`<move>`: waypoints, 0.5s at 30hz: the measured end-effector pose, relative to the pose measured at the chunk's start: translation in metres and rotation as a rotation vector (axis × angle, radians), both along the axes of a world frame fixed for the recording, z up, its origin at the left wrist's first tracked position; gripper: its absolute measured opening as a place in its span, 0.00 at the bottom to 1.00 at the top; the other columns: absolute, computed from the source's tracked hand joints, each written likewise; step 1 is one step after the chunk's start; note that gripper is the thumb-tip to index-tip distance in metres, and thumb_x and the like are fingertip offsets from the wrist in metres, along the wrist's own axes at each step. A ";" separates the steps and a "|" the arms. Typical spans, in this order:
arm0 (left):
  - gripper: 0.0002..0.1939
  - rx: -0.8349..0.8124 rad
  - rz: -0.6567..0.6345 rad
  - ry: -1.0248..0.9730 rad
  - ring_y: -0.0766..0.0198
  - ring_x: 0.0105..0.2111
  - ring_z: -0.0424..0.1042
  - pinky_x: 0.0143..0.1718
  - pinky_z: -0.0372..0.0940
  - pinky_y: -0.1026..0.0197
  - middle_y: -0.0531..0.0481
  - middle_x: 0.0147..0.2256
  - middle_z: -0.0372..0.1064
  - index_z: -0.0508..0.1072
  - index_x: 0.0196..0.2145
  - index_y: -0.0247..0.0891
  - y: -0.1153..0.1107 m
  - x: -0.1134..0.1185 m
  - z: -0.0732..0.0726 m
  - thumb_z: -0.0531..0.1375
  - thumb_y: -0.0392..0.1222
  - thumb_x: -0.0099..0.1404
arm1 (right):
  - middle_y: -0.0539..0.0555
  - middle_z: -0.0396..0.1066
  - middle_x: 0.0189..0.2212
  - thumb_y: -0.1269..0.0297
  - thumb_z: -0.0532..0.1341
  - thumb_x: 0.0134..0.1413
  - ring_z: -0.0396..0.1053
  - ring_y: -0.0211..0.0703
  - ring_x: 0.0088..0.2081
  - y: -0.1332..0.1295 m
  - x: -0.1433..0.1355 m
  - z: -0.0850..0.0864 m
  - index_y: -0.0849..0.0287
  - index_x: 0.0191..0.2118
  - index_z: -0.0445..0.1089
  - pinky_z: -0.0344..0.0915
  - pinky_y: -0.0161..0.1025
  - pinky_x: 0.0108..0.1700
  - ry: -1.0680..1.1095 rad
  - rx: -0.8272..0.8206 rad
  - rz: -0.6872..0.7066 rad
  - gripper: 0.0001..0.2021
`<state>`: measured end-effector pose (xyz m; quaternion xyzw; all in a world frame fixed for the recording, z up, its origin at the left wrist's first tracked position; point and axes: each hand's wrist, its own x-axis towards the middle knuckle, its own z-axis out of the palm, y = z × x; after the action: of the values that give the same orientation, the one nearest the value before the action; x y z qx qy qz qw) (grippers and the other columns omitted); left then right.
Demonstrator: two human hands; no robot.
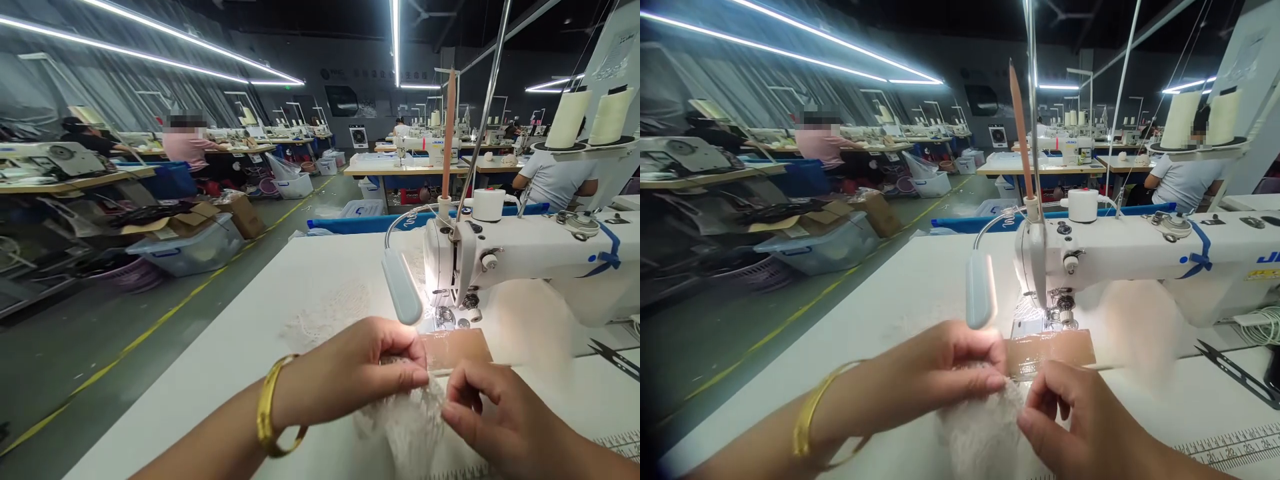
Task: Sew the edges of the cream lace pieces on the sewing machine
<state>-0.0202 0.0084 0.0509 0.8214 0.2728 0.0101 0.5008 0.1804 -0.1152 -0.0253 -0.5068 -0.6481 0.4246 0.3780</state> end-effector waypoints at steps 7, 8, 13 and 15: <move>0.11 0.313 0.049 0.138 0.63 0.28 0.64 0.29 0.56 0.63 0.56 0.23 0.65 0.69 0.23 0.40 0.038 0.048 -0.048 0.66 0.45 0.55 | 0.49 0.62 0.26 0.73 0.55 0.59 0.59 0.43 0.31 0.023 -0.003 -0.031 0.54 0.26 0.51 0.55 0.40 0.35 -0.599 0.374 -0.217 0.14; 0.12 0.328 0.057 0.151 0.63 0.27 0.62 0.28 0.55 0.63 0.57 0.22 0.63 0.68 0.23 0.40 0.042 0.054 -0.057 0.68 0.46 0.53 | 0.49 0.62 0.27 0.74 0.56 0.59 0.59 0.44 0.32 0.026 0.001 -0.033 0.54 0.26 0.51 0.55 0.41 0.36 -0.642 0.386 -0.213 0.14; 0.16 0.359 0.080 0.174 0.63 0.25 0.59 0.28 0.52 0.62 0.58 0.20 0.58 0.68 0.24 0.41 0.049 0.061 -0.071 0.71 0.50 0.51 | 0.51 0.67 0.32 0.72 0.56 0.66 0.62 0.45 0.34 0.029 0.024 -0.030 0.56 0.34 0.62 0.59 0.41 0.38 -0.613 0.356 -0.092 0.07; 0.17 0.350 0.088 0.186 0.62 0.25 0.59 0.28 0.53 0.61 0.58 0.21 0.58 0.68 0.24 0.41 0.050 0.059 -0.069 0.71 0.50 0.51 | 0.53 0.68 0.35 0.74 0.54 0.67 0.62 0.47 0.37 0.028 0.028 -0.032 0.56 0.41 0.67 0.60 0.43 0.40 -0.606 0.445 -0.033 0.07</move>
<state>0.0389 0.0585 -0.0181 0.8806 0.3477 0.0035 0.3220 0.2082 -0.0868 -0.0574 -0.5252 -0.7988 0.0980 0.2767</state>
